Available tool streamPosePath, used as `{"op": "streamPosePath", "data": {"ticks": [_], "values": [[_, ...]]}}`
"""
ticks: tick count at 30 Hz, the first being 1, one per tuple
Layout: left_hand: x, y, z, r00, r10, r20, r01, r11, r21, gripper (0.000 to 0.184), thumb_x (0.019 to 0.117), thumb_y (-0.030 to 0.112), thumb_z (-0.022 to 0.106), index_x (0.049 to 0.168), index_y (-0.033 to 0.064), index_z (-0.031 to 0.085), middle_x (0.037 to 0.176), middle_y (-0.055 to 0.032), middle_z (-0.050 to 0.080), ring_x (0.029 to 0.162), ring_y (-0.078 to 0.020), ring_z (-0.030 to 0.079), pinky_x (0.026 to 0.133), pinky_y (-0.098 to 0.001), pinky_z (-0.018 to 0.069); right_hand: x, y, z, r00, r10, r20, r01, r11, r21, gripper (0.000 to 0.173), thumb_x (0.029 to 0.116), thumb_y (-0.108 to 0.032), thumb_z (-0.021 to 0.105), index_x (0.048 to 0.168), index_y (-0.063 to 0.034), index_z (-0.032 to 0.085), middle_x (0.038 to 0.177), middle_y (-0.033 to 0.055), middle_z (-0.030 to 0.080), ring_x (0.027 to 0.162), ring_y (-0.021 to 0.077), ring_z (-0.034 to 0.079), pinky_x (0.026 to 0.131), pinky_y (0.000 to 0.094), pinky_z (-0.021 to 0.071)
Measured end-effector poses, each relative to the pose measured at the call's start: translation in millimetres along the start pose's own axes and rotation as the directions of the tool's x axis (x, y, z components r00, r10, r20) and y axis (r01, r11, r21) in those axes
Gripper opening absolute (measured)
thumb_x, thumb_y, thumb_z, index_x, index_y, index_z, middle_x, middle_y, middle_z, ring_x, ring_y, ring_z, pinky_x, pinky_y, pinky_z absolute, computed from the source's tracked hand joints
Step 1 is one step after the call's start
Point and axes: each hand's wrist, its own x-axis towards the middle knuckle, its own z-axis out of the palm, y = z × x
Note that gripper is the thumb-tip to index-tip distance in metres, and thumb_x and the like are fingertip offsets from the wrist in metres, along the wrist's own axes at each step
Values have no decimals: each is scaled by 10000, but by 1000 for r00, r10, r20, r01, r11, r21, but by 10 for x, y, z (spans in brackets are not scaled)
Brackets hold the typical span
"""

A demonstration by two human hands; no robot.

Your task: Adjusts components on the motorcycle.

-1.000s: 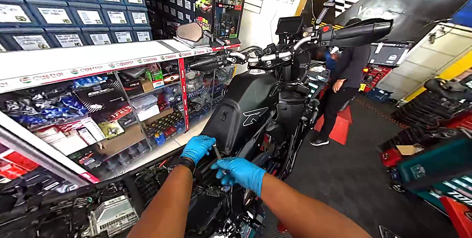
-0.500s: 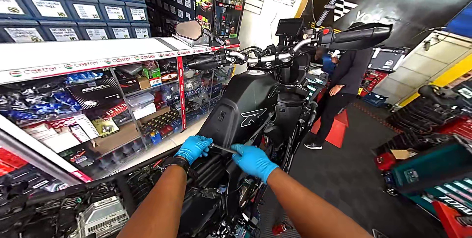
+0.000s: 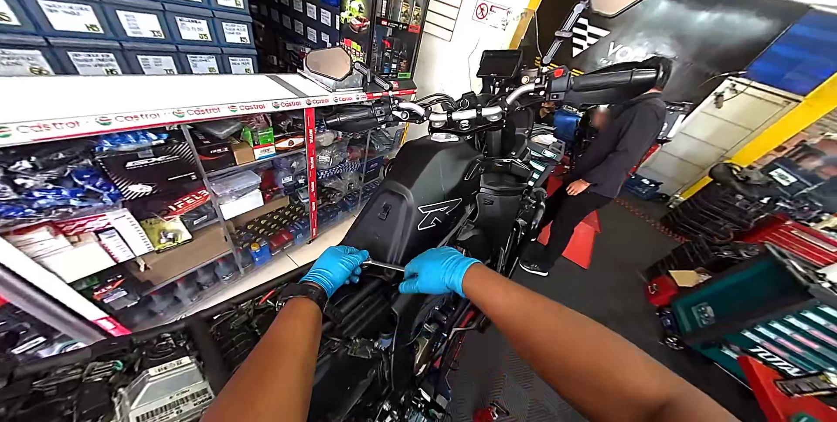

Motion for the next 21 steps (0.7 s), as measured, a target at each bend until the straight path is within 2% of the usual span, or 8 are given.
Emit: {"op": "streamPosePath", "data": {"ticks": [2,5,8,11,14,17,19,21], "values": [[-2,39,-15,1000,7,-6,-7,1000,6,299,1041,329,631,1059,50,736,717,-54,685,591,-131,650,581,-286,555,-49,-347,88,996,-67,-61,64,996,-55,610,946,-689,536,1022,-121,745,1004,163,722,1008,392,679,830,689,492],[-19,33,18,1000,15,-2,-14,999,44,312,1039,347,633,1018,51,727,696,-32,649,585,-112,603,590,-291,528,-44,-882,186,975,-179,-128,197,970,142,615,966,-695,502,1098,-134,718,1013,127,715,1005,330,678,843,622,504],[-1,39,3,1000,22,-13,-21,999,25,306,1040,335,633,1056,44,727,736,-51,680,621,-129,639,623,-311,554,1,-548,0,987,-154,-43,160,944,290,608,1032,-613,471,1228,-91,712,1114,135,745,1043,304,715,935,604,538],[15,39,28,1000,-5,-14,5,1000,-12,291,1045,317,627,1098,48,728,739,-61,692,613,-138,660,599,-297,564,15,-44,-112,999,33,-8,-33,999,10,621,992,-664,490,1102,-108,745,1087,145,732,1075,351,678,906,660,486],[19,24,16,1000,21,-5,-20,1000,14,297,1043,327,629,1083,52,734,732,-58,684,606,-140,651,600,-307,566,-29,-474,70,991,-78,-106,77,997,-6,665,941,-732,500,1028,-119,744,997,153,723,1005,377,681,850,677,491],[7,-72,-9,988,154,22,-156,983,101,351,1049,371,585,1049,54,736,751,-74,670,628,-176,622,635,-388,552,11,-704,103,978,-195,-72,205,962,181,635,995,-679,473,1133,-117,734,1068,143,726,1050,344,680,901,648,501],[39,-46,24,990,139,16,-140,986,96,351,1058,351,579,1105,35,724,794,-87,701,657,-186,664,653,-388,579,-8,-336,-51,995,-100,-2,98,974,202,650,1018,-644,473,1117,-60,739,1031,168,733,988,348,695,864,629,517],[18,-12,51,998,59,-30,-57,997,53,329,1054,323,600,1137,23,706,782,-82,704,645,-174,677,627,-356,578,-6,-88,-92,996,87,-3,-87,995,44,658,981,-666,508,1085,-54,726,1067,193,718,1043,391,676,862,672,489]]}}
